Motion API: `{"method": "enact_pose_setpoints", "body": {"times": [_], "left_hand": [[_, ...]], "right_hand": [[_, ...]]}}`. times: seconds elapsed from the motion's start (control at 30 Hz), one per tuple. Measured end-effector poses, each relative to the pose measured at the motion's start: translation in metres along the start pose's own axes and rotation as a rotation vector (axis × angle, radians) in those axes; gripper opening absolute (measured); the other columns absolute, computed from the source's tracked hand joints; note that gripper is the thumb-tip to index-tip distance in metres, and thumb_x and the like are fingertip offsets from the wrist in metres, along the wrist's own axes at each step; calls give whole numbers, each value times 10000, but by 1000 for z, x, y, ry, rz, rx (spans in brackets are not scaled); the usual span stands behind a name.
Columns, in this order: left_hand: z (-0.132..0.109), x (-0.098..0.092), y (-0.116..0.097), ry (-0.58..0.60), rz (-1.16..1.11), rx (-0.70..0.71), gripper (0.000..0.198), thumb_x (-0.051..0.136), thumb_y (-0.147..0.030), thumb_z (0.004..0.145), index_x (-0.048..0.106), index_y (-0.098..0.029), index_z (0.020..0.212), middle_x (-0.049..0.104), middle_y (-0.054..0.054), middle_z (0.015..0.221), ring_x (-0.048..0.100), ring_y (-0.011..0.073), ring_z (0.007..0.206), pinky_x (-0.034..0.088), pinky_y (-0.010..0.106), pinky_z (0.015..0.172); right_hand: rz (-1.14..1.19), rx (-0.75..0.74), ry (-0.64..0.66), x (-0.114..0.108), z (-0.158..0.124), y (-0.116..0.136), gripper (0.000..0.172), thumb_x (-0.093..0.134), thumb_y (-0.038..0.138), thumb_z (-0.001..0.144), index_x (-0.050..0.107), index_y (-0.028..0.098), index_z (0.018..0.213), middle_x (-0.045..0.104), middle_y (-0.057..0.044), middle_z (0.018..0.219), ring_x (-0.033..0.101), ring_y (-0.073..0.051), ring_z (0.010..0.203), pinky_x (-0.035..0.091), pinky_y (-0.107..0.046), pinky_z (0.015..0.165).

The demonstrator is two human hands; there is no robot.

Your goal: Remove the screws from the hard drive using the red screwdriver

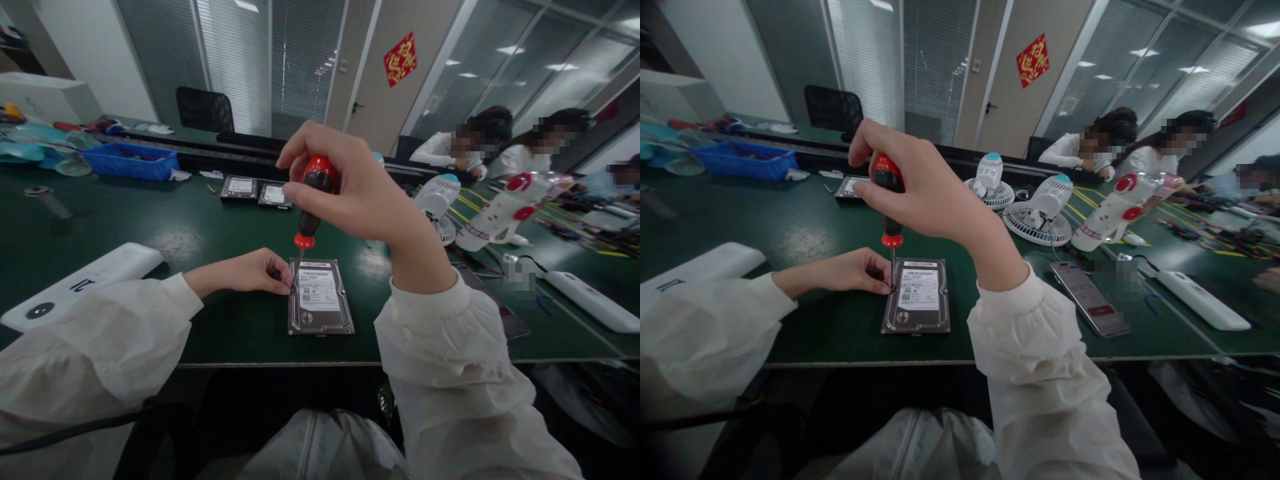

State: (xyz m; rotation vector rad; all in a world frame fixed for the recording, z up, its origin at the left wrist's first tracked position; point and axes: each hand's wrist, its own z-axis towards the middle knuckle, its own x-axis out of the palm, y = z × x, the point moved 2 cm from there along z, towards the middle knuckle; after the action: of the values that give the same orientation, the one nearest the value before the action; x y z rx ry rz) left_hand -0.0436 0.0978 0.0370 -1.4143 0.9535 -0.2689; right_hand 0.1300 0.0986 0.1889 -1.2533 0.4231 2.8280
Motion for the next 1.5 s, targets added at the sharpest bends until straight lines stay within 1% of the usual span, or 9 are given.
{"method": "enact_pose_setpoints", "body": {"times": [0.23, 0.43, 0.57, 0.73, 0.83, 0.9, 1.03, 1.23, 1.5], "left_hand": [[0, 0, 0, 10, -7, -10, 193, 771, -354, 783, 710, -172, 788, 694, -4, 783, 611, 162, 756, 485, 330, 776], [0, 0, 0, 4, -17, -13, 186, 776, -342, 773, 713, -167, 785, 700, 0, 789, 614, 158, 757, 485, 326, 774], [0, 0, -1, -3, -13, -21, 195, 784, -349, 763, 709, -170, 776, 698, -7, 776, 611, 152, 747, 487, 318, 767], [0, 0, -1, 7, -20, -19, 175, 779, -330, 774, 718, -168, 798, 711, -1, 801, 626, 157, 770, 494, 328, 794], [0, 0, -1, 9, -24, -11, 171, 777, -329, 776, 720, -168, 793, 706, -1, 790, 620, 157, 757, 490, 325, 778], [0, 0, -1, 8, -27, -8, 169, 778, -327, 773, 719, -170, 785, 700, -5, 783, 615, 155, 750, 488, 320, 769], [0, 0, -1, 2, -7, -15, 184, 777, -342, 775, 715, -169, 783, 690, -6, 771, 605, 153, 733, 482, 319, 753], [-1, -1, -1, 6, -7, -14, 179, 771, -337, 786, 716, -167, 795, 699, -1, 782, 615, 159, 750, 489, 332, 775], [1, -1, 2, 10, -22, -3, 189, 775, -342, 779, 720, -163, 799, 702, -1, 784, 614, 153, 745, 487, 322, 760]], "right_hand": [[42, 35, 40, -1, -1, 2, 202, 502, 129, 802, 585, 153, 985, 627, -23, 936, 587, -133, 849, 490, -293, 812], [24, 48, 30, -1, -1, 2, 210, 509, 134, 805, 587, 147, 1000, 620, -19, 912, 592, -136, 847, 496, -295, 815], [39, 54, 37, -2, -1, 2, 197, 516, 132, 784, 590, 166, 963, 616, -15, 901, 597, -143, 842, 502, -294, 787], [35, 17, 20, -2, 0, 4, 114, 549, 229, 861, 596, 167, 945, 624, -25, 947, 593, -147, 867, 500, -317, 830], [0, 30, 1, -1, 0, 2, 143, 585, 298, 887, 598, 167, 943, 641, -26, 975, 591, -142, 874, 497, -311, 852], [2, 27, 7, -1, 0, 1, 136, 584, 246, 863, 597, 164, 970, 645, -29, 984, 595, -143, 883, 497, -307, 858], [30, 20, 49, -2, -1, 3, 212, 519, 149, 809, 584, 150, 1010, 634, -28, 949, 594, -148, 886, 495, -317, 858], [8, 30, 20, -2, -1, 1, 181, 545, 172, 830, 584, 155, 1005, 643, -29, 971, 586, -147, 901, 487, -305, 852], [56, 47, 30, -1, -2, 1, 212, 555, 105, 777, 601, 165, 975, 648, -11, 896, 616, -139, 826, 491, -270, 750]]}}
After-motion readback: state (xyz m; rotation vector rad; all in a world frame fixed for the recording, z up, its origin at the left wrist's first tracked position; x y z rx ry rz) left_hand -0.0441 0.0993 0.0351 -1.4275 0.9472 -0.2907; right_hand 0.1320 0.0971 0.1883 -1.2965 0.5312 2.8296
